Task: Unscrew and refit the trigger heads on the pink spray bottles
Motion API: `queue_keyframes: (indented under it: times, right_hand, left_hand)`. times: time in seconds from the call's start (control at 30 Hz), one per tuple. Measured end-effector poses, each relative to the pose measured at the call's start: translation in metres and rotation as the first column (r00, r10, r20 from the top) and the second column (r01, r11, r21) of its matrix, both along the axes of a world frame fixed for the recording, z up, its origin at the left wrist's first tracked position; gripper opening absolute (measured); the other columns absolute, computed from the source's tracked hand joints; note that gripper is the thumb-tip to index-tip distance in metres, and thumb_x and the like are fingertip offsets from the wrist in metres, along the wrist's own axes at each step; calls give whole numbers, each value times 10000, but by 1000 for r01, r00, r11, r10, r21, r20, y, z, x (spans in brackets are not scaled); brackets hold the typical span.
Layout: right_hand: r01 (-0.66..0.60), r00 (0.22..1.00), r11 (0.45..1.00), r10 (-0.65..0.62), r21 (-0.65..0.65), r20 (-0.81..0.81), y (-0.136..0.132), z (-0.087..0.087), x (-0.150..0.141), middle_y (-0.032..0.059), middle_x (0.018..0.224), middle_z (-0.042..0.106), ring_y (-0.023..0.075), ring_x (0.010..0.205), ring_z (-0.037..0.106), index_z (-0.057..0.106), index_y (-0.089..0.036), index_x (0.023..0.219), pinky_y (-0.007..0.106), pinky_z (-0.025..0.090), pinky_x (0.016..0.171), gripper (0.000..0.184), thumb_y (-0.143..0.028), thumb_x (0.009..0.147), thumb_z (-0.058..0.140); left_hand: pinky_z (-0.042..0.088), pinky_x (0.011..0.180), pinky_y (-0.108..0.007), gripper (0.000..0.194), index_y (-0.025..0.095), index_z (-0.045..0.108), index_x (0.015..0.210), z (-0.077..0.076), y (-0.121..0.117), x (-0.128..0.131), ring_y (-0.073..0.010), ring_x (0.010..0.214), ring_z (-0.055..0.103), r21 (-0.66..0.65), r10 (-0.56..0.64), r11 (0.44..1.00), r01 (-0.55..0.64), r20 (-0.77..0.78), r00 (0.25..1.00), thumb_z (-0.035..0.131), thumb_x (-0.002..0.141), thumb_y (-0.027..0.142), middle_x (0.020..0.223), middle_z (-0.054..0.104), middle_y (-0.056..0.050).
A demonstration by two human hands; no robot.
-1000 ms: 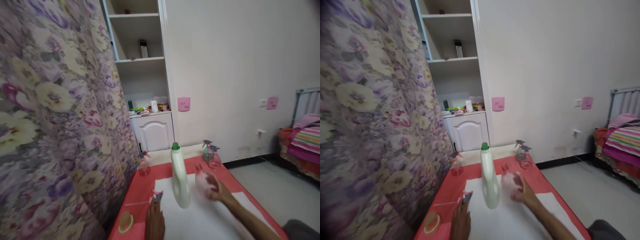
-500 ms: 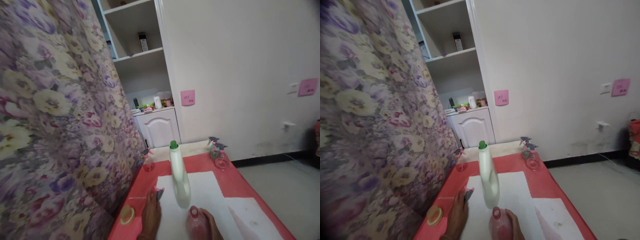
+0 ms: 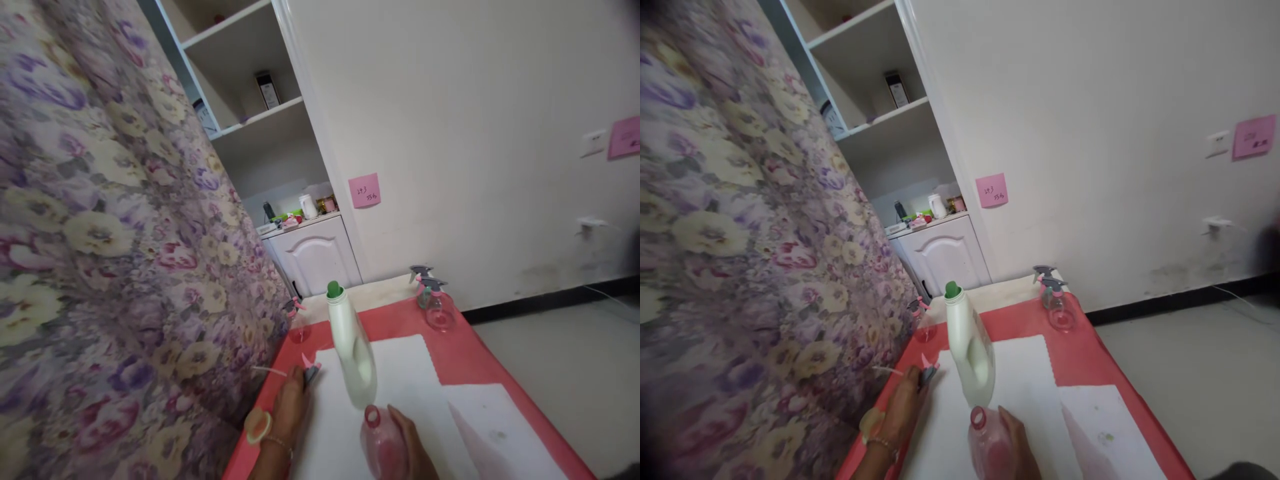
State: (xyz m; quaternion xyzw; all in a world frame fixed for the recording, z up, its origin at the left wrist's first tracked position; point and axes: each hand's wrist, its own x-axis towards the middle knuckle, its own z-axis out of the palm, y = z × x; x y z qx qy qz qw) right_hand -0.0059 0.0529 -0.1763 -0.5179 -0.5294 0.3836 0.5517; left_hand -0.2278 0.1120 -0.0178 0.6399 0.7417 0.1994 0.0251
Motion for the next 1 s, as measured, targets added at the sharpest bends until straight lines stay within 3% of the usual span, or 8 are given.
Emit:
queue_keyframes:
  times: [0.17,0.27,0.4,0.5,0.57,0.67,0.77,1.0]
  right_hand:
    - [-6,999,993,0,116,47,-6,13,8,103,1279,600,313,1204,580,413,-254,1306,429,508,1016,628,-236,707,600]
    - [-47,999,984,43,173,30,-9,19,16,99,1284,590,314,1209,567,412,-251,1326,482,483,1030,686,-155,678,615]
    - [-97,995,973,95,209,22,-12,23,23,91,1316,552,322,1242,531,384,-259,1357,524,433,1069,824,-78,593,636]
    - [-130,992,974,127,185,29,-12,25,24,117,1320,533,339,1258,512,366,-242,1350,547,404,1086,850,-63,568,647]
    - [-131,991,974,128,184,25,-12,25,23,121,1311,538,349,1249,517,367,-247,1344,553,410,1078,861,-59,555,653]
    - [-98,995,972,98,216,10,-10,22,21,98,1290,559,347,1223,536,380,-283,1340,553,436,1055,858,-59,561,659]
    - [-86,996,962,86,257,12,-8,17,20,92,1289,563,345,1214,541,376,-299,1354,562,448,1044,848,-66,588,656]
    - [-115,993,956,108,268,41,-6,13,21,118,1316,543,341,1238,528,370,-245,1367,506,446,1066,892,-55,542,650]
  left_hand:
    - [452,868,-321,282,176,560,1054,51,-31,3,-201,963,578,200,-81,977,77,11,997,480,833,332,1091,615,-66]
    - [487,815,-321,382,195,588,1084,86,-64,14,-205,895,608,362,-155,932,21,344,926,615,769,410,1057,649,-52]
    - [518,719,-250,434,225,600,1132,134,-112,41,-148,772,624,359,-248,930,-78,772,585,707,750,401,959,681,-13]
    - [528,627,-201,465,215,643,1093,162,-138,62,-135,737,625,334,-279,937,-107,895,348,785,668,340,987,695,-29]
    - [546,599,-221,487,213,655,1097,172,-150,73,-135,689,615,316,-284,943,-104,927,244,797,643,318,982,704,-47]
    - [565,600,-251,468,225,655,1131,176,-158,85,-146,687,614,298,-286,953,-63,946,149,766,681,291,1000,705,-61]
    - [568,612,-249,431,220,663,1121,166,-156,92,-154,727,621,271,-267,962,-37,960,87,757,702,260,1013,703,-67]
    - [537,622,-228,270,167,696,1009,134,-136,106,-107,655,583,187,-192,977,102,981,41,729,751,241,924,711,-53]
